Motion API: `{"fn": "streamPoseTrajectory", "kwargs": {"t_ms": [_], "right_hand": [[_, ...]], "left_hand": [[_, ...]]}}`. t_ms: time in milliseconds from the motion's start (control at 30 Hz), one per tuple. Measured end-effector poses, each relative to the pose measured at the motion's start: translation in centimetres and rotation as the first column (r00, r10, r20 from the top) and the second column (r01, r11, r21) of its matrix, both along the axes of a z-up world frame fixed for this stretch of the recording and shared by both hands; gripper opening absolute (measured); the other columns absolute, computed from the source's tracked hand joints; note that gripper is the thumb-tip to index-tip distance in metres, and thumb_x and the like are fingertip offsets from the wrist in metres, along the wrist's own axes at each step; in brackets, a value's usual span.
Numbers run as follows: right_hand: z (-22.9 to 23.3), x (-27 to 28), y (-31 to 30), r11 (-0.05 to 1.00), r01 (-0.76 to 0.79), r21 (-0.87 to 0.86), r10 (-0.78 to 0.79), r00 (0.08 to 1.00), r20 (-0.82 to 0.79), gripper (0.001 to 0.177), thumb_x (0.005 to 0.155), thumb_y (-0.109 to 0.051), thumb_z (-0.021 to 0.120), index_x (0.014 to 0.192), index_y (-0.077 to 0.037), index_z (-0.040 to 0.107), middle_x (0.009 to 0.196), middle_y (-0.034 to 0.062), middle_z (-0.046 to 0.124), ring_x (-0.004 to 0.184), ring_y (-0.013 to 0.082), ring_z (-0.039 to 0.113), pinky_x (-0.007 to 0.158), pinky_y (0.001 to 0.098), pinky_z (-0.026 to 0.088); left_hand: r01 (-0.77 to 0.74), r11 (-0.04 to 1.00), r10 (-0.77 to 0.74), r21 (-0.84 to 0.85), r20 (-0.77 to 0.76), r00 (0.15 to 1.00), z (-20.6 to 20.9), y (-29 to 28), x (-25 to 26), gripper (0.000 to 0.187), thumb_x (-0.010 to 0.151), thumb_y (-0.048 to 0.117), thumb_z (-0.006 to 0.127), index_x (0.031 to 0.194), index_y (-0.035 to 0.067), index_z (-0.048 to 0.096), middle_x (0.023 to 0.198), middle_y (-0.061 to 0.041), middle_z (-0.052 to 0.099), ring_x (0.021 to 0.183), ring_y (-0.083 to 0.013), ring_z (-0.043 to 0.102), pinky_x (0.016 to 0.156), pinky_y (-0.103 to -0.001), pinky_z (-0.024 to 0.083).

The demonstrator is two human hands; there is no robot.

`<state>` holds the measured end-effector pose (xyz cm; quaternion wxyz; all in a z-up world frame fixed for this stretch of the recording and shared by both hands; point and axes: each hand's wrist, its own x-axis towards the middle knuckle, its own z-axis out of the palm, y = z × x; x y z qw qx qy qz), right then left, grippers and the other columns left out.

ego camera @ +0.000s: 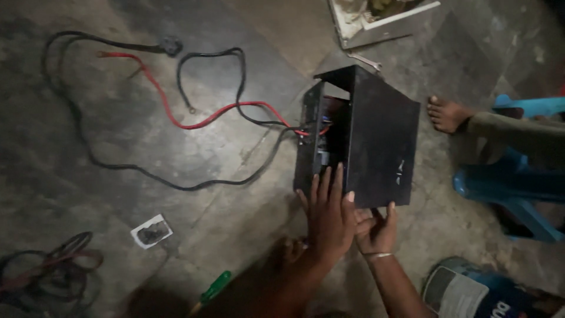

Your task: The person is working on a black electronic device, possibly a power supply unit, on the floor. They open and close the casing, use a screwdriver to tighten screws, and handle wires connected to the device.

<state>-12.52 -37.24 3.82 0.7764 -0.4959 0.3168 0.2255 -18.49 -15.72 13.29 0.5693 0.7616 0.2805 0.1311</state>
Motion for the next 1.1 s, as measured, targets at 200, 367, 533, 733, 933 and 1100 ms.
{"fn": "streamPoseTrajectory", "kwargs": {"t_ms": [200,367,533,733,933,1100], "right_hand": [[-4.0,-1.0,-4.4,1.000,0.000,-0.023,-0.001,1.000,-0.025,0.080,0.102,-0.070,0.056,0.136,0.000,0.038,0.105,0.0152,0.060,0.094,0.0339,0.061,0.088,0.0490,0.050],[-6.2,-0.8,-4.3,0.993,0.026,0.115,-0.027,1.000,0.004,0.073,0.108,-0.068,0.059,0.116,-0.004,0.025,0.108,0.0162,0.045,0.099,0.0393,0.055,0.093,0.0580,0.046],[-3.9,-1.0,-2.2,0.997,0.029,-0.075,-0.035,0.996,-0.086,0.102,0.086,-0.066,0.058,0.156,-0.001,0.024,0.160,0.0174,0.038,0.140,0.0384,0.048,0.108,0.0562,0.044],[-1.8,0.4,0.0,0.981,0.122,-0.152,-0.120,0.993,0.019,0.091,0.092,-0.054,0.062,0.157,0.002,0.030,0.158,0.0222,0.039,0.141,0.0402,0.046,0.108,0.0517,0.047],[-1.9,0.5,0.8,0.964,0.162,-0.213,-0.146,0.985,0.087,0.079,0.089,-0.043,0.062,0.154,-0.005,0.038,0.151,0.0181,0.048,0.129,0.0380,0.053,0.097,0.0476,0.049],[-1.7,1.7,-1.0,0.863,0.233,-0.448,0.036,0.857,0.515,0.089,0.088,-0.016,0.079,0.154,-0.002,0.021,0.149,0.0179,0.049,0.137,0.0253,0.050,0.114,0.0387,0.041]], "left_hand": [[0.112,0.994,-0.112,-0.003,-0.069,0.991,-0.5,-0.5,0.1,0.057,0.101,0.041,0.049,0.148,0.008,0.054,0.103,-0.022,0.069,0.103,-0.0435,0.060,0.106,-0.060,0.035],[0.076,0.996,-0.067,0.046,-0.158,0.985,-1.7,0.5,0.6,0.062,0.086,0.046,0.072,0.127,0.001,0.065,0.100,-0.028,0.069,0.100,-0.0465,0.060,0.094,-0.057,0.042],[0.066,0.967,-0.111,-0.245,-0.172,0.979,-2.1,1.7,0.6,0.051,0.088,0.039,0.068,0.123,0.002,0.065,0.104,-0.023,0.076,0.097,-0.0403,0.072,0.090,-0.047,0.055],[0.087,0.984,-0.127,-0.154,-0.273,0.954,-1.6,2.1,1.2,0.057,0.090,0.032,0.069,0.132,-0.004,0.056,0.112,-0.025,0.071,0.102,-0.0386,0.070,0.088,-0.045,0.052],[0.227,0.974,-0.224,0.007,-0.116,0.968,-1.4,1.5,0.3,0.059,0.099,0.031,0.064,0.140,-0.009,0.050,0.132,-0.030,0.060,0.123,-0.0397,0.056,0.107,-0.048,0.041],[0.231,0.972,-0.231,0.043,0.003,0.973,-1.6,0.8,0.6,0.079,0.096,0.028,0.072,0.152,-0.011,0.032,0.148,-0.029,0.047,0.138,-0.0383,0.047,0.115,-0.046,0.035]]}}
